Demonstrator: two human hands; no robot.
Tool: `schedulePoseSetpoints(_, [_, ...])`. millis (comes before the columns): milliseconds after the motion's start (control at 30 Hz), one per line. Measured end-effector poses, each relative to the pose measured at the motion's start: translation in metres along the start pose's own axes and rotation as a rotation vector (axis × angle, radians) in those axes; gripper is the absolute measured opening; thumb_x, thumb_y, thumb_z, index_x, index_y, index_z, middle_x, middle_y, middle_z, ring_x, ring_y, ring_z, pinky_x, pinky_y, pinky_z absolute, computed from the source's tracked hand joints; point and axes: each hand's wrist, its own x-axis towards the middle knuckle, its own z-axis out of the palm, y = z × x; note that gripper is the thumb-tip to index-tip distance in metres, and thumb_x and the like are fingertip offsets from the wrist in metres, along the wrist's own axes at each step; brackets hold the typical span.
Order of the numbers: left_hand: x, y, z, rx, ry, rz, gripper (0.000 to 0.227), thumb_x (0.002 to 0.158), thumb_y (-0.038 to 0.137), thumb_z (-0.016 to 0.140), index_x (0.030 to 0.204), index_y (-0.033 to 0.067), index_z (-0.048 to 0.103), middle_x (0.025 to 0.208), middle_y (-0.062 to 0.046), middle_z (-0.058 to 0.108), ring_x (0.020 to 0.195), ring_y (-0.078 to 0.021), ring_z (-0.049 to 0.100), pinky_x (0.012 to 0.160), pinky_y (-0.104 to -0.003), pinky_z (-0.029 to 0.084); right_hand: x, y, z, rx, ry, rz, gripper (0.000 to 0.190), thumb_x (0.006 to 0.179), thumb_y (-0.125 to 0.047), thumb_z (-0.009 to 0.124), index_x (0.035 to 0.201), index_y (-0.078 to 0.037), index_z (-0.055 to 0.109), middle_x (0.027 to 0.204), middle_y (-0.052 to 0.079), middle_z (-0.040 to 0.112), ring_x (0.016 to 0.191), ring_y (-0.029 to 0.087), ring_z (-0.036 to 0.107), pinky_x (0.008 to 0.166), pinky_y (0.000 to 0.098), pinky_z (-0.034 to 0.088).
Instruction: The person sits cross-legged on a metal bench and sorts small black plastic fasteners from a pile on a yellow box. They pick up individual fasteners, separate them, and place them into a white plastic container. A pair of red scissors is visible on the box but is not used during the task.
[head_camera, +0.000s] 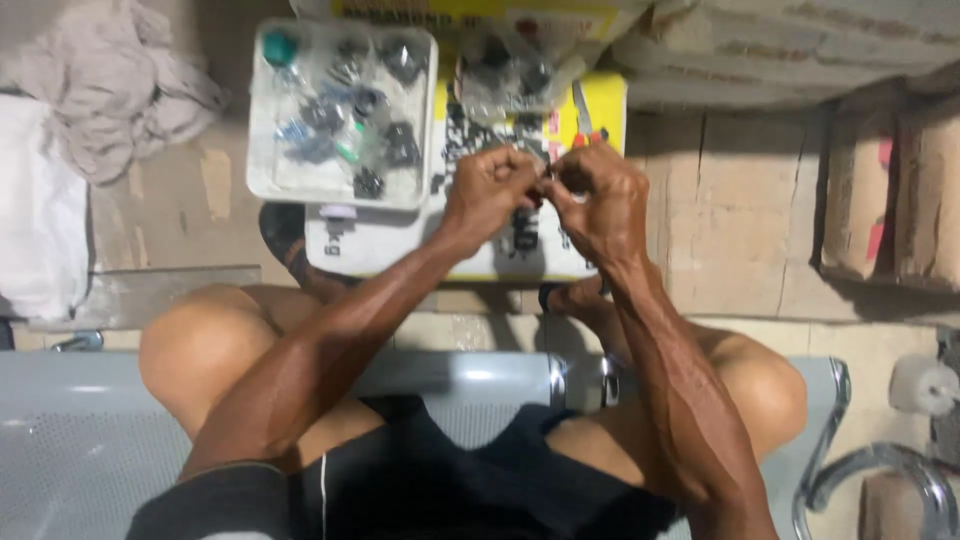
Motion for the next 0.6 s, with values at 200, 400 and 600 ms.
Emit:
schedulePoseSetpoints(200, [-0.001, -0.008, -0.005, -0.156, -0.069, -0.173, 0.027, 0.091, 0.018, 0.079, 0.102, -0.005, 0.071, 0.093, -0.023, 0.076, 0.082, -0.0206, 0.076, 0.072, -0.029, 0.069, -0.011, 0.025, 0.011, 0.093, -0.015, 0.086, 0.013, 0.085, 0.006, 0.084, 0.09, -0.001, 0.075, 0.079, 0.015, 0.069, 0.069, 0.028, 0.071, 0.061, 0.0379, 0.06])
schedulePoseSetpoints(400, [0.007, -0.012, -0.014, 0.167, -0.098, 0.094, 0.009, 0.095, 0.004, 0.063, 0.092, -0.0011, 0.07, 0.076, -0.019, 0.073, 0.068, -0.0181, 0.074, 0.059, -0.026, 0.065, -0.005, 0.006, 0.01, 0.107, -0.052, 0.166, 0.022, 0.077, 0.002, 0.088, 0.091, -0.008, 0.073, 0.071, 0.009, 0.068, 0.066, 0.023, 0.071, 0.06, 0.0348, 0.057])
schedulePoseSetpoints(600, [0.003, -0.026, -0.019, 0.591, -0.002, 0.241, 0.012, 0.098, 0.012, 0.057, 0.09, 0.0037, 0.06, 0.071, -0.027, 0.067, 0.072, -0.0508, 0.069, 0.063, -0.056, 0.053, -0.006, -0.009, -0.019, 0.158, -0.189, 0.327, 0.016, 0.075, 0.0, 0.085, 0.086, -0.007, 0.075, 0.067, 0.006, 0.065, 0.065, 0.016, 0.065, 0.063, 0.0308, 0.054])
